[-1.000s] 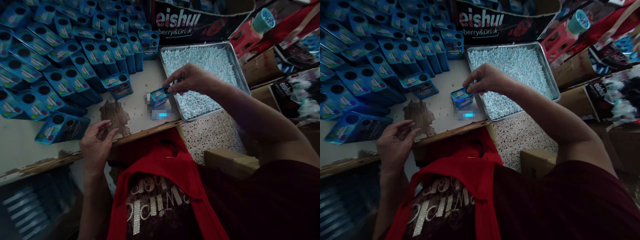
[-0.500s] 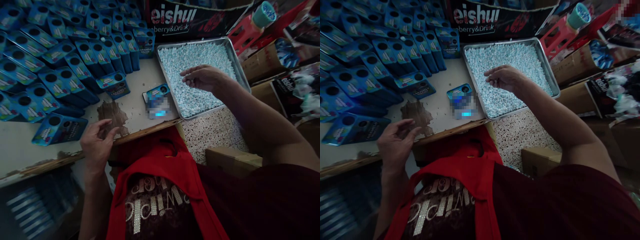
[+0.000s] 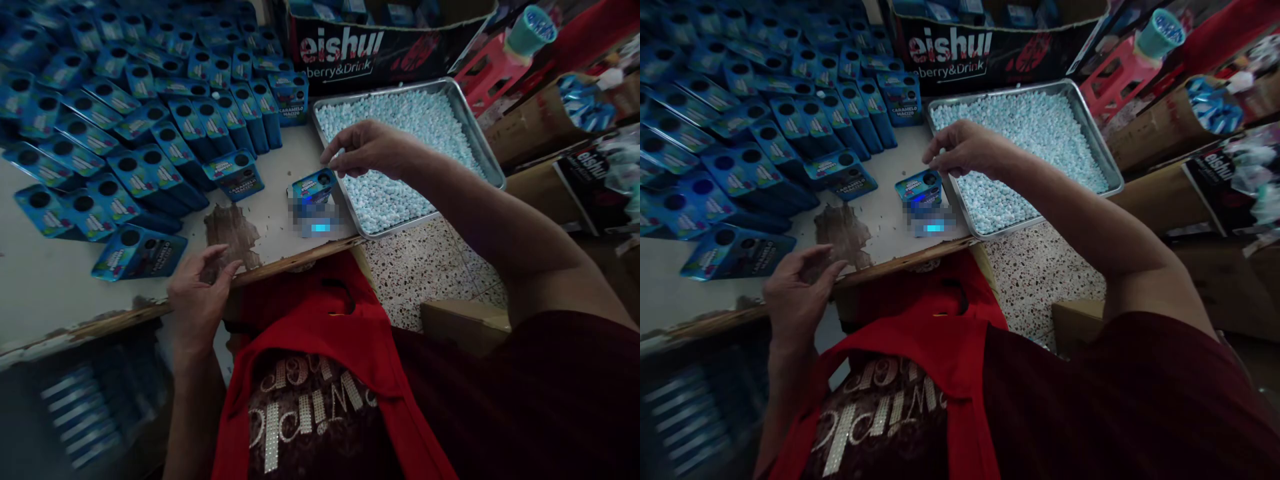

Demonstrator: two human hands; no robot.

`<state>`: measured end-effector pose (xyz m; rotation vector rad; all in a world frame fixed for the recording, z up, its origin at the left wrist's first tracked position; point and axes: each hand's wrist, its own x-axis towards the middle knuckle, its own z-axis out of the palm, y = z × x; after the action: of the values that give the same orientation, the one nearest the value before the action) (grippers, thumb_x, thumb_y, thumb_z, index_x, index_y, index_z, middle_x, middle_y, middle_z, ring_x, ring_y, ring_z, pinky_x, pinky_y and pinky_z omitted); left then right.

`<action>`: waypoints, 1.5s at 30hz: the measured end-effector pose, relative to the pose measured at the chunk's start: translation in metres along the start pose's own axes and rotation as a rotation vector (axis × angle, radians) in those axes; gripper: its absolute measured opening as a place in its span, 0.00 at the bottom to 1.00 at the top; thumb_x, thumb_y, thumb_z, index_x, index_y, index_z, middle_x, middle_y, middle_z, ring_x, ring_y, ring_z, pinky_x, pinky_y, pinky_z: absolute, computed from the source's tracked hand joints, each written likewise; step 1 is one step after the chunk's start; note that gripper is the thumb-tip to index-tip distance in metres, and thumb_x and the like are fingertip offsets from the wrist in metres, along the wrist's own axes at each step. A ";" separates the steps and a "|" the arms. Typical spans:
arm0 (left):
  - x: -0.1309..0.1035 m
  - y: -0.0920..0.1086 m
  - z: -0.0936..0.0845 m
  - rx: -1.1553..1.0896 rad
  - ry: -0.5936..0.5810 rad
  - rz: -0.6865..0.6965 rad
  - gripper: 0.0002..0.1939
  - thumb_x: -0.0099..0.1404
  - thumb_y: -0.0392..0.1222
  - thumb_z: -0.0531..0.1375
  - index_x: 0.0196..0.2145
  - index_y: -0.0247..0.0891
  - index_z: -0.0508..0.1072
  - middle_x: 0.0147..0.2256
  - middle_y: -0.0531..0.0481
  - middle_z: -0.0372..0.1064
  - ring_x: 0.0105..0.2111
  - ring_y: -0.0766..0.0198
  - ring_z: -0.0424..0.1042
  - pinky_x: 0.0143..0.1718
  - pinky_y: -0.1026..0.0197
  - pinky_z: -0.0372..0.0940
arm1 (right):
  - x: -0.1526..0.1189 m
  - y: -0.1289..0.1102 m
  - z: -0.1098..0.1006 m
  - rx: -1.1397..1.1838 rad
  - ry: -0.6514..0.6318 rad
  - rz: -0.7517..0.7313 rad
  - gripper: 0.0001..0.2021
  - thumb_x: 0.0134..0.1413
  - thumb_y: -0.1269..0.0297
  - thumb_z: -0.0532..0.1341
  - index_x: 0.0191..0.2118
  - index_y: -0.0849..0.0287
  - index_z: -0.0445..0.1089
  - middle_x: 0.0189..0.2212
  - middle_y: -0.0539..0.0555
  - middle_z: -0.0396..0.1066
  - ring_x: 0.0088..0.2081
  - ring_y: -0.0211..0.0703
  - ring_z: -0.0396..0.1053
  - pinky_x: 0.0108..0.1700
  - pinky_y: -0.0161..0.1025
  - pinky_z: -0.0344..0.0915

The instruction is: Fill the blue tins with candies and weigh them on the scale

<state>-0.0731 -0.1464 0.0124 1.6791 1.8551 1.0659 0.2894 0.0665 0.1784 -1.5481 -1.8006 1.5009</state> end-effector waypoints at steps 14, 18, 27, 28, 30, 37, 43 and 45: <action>-0.003 -0.001 -0.002 -0.046 0.039 -0.003 0.22 0.73 0.58 0.74 0.57 0.43 0.87 0.52 0.42 0.84 0.50 0.46 0.87 0.60 0.40 0.83 | 0.003 -0.006 0.005 -0.083 0.006 -0.044 0.11 0.61 0.74 0.78 0.33 0.52 0.81 0.30 0.50 0.78 0.31 0.41 0.69 0.33 0.39 0.70; -0.002 0.001 -0.001 -0.046 0.055 0.011 0.22 0.75 0.58 0.73 0.57 0.41 0.87 0.52 0.42 0.84 0.51 0.47 0.87 0.60 0.42 0.84 | -0.005 -0.013 0.016 0.026 0.097 -0.093 0.14 0.64 0.78 0.74 0.32 0.51 0.81 0.35 0.51 0.82 0.39 0.44 0.79 0.47 0.41 0.80; -0.010 0.005 -0.005 0.014 0.038 0.001 0.19 0.76 0.56 0.71 0.56 0.42 0.85 0.53 0.42 0.85 0.53 0.47 0.86 0.61 0.43 0.83 | 0.016 0.046 0.051 -0.337 0.319 -0.618 0.16 0.83 0.48 0.62 0.44 0.44 0.84 0.51 0.53 0.89 0.58 0.50 0.81 0.67 0.51 0.76; -0.011 0.005 -0.005 0.015 0.045 -0.001 0.19 0.77 0.56 0.71 0.56 0.42 0.85 0.52 0.42 0.85 0.52 0.47 0.86 0.61 0.44 0.83 | 0.018 0.054 0.054 -0.358 0.311 -0.653 0.18 0.84 0.48 0.58 0.46 0.44 0.84 0.53 0.54 0.88 0.58 0.50 0.81 0.69 0.53 0.76; -0.013 0.006 -0.007 0.008 0.055 0.003 0.18 0.76 0.55 0.71 0.56 0.43 0.85 0.52 0.44 0.85 0.51 0.48 0.87 0.60 0.44 0.83 | 0.020 0.068 0.060 -0.390 0.315 -0.689 0.20 0.85 0.50 0.54 0.48 0.45 0.84 0.55 0.54 0.88 0.59 0.51 0.81 0.74 0.59 0.72; -0.015 0.007 -0.007 0.006 0.076 0.018 0.17 0.74 0.52 0.73 0.55 0.43 0.86 0.51 0.45 0.86 0.50 0.47 0.87 0.58 0.42 0.85 | 0.025 0.093 0.066 -0.432 0.413 -0.756 0.19 0.85 0.60 0.53 0.53 0.49 0.84 0.56 0.55 0.85 0.62 0.54 0.83 0.79 0.69 0.66; -0.011 0.009 0.000 0.019 0.052 0.020 0.16 0.74 0.50 0.73 0.55 0.44 0.86 0.53 0.46 0.87 0.52 0.47 0.87 0.60 0.43 0.83 | 0.024 0.092 0.064 -0.433 0.407 -0.764 0.19 0.84 0.63 0.53 0.53 0.49 0.85 0.56 0.56 0.85 0.63 0.55 0.83 0.80 0.72 0.66; -0.009 0.009 0.002 0.013 0.045 0.022 0.17 0.72 0.50 0.73 0.55 0.43 0.87 0.52 0.45 0.87 0.52 0.46 0.87 0.60 0.43 0.83 | 0.023 0.093 0.066 -0.435 0.396 -0.762 0.19 0.83 0.64 0.53 0.53 0.49 0.85 0.57 0.56 0.85 0.63 0.55 0.83 0.80 0.72 0.66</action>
<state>-0.0640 -0.1551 0.0167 1.6998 1.8795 1.1119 0.2776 0.0405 0.0660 -0.9994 -2.1746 0.4430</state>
